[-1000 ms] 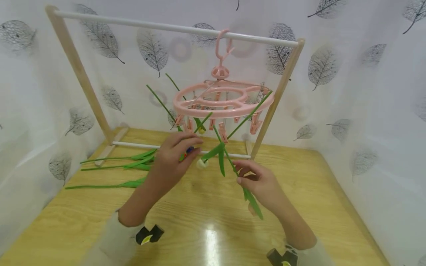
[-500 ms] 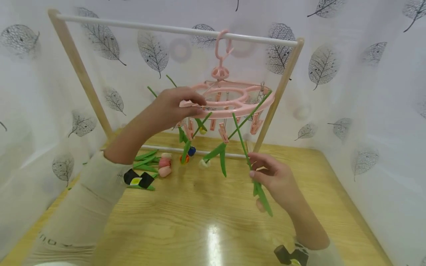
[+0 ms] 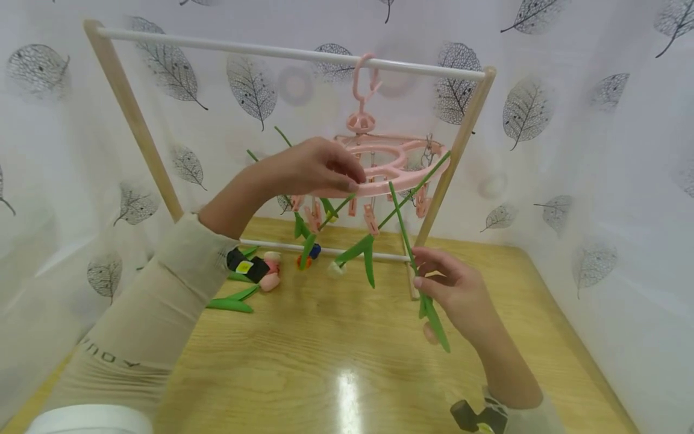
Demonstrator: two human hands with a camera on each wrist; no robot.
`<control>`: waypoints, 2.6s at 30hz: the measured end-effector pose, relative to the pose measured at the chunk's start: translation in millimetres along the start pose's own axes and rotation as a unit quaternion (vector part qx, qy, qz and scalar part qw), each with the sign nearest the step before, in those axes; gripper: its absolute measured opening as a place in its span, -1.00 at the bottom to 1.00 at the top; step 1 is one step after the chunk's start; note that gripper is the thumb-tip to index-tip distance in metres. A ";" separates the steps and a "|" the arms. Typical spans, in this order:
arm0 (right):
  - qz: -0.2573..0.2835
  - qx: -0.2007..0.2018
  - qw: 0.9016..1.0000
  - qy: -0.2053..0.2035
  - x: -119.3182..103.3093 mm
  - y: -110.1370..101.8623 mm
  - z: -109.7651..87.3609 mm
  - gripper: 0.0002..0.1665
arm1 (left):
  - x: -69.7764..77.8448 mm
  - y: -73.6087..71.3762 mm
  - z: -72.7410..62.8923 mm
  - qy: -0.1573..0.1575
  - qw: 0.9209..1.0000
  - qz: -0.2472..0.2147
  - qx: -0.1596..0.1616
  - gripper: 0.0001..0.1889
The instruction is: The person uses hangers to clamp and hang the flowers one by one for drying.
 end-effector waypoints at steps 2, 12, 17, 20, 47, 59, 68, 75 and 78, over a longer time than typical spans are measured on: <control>0.000 0.001 1.000 0.000 0.5 0.3 0.2 -0.48 | 0.7 0.9 -0.8 0.004 1.000 0.002 -0.002 -0.83; 0.005 0.006 1.000 -0.012 1.3 2.2 0.6 -0.49 | -17.1 -8.5 -14.3 -0.019 0.999 0.041 0.024 -0.81; 0.012 0.004 1.000 -0.024 3.3 5.2 0.9 -0.47 | -30.8 -17.1 -26.1 -0.039 0.997 0.055 0.042 -0.78; 0.015 0.002 1.000 -0.026 4.5 6.6 0.7 -0.47 | -40.3 -22.3 -30.4 -0.053 0.996 0.057 0.052 -0.77; 0.044 0.020 0.998 -0.036 10.1 5.6 1.3 -0.50 | -78.6 -51.5 -46.8 -0.125 0.988 0.032 0.085 -0.71; 0.048 0.027 0.998 -0.039 11.7 5.3 2.0 -0.50 | -80.3 -49.8 -47.4 -0.119 0.988 0.037 0.095 -0.69; 0.039 0.036 0.998 -0.026 12.4 3.2 3.2 -0.52 | -79.9 -46.8 -47.6 -0.096 0.988 0.037 0.115 -0.71; 0.049 0.041 0.998 -0.023 14.6 -0.9 3.3 -0.51 | -78.3 -44.2 -56.2 -0.065 0.983 0.052 0.165 -0.70; 0.047 0.042 0.998 -0.024 14.7 -2.9 3.3 -0.52 | -72.8 -36.5 -72.0 -0.032 0.970 0.060 0.232 -0.70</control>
Point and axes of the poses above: each hand's wrist, its own z-axis towards the middle knuckle, its own y-axis out of the palm, x = y × z, the point moved 2 cm from there along z, towards the middle knuckle, and after that the axes turned 15 degrees about -y, right-handed, at the moved point
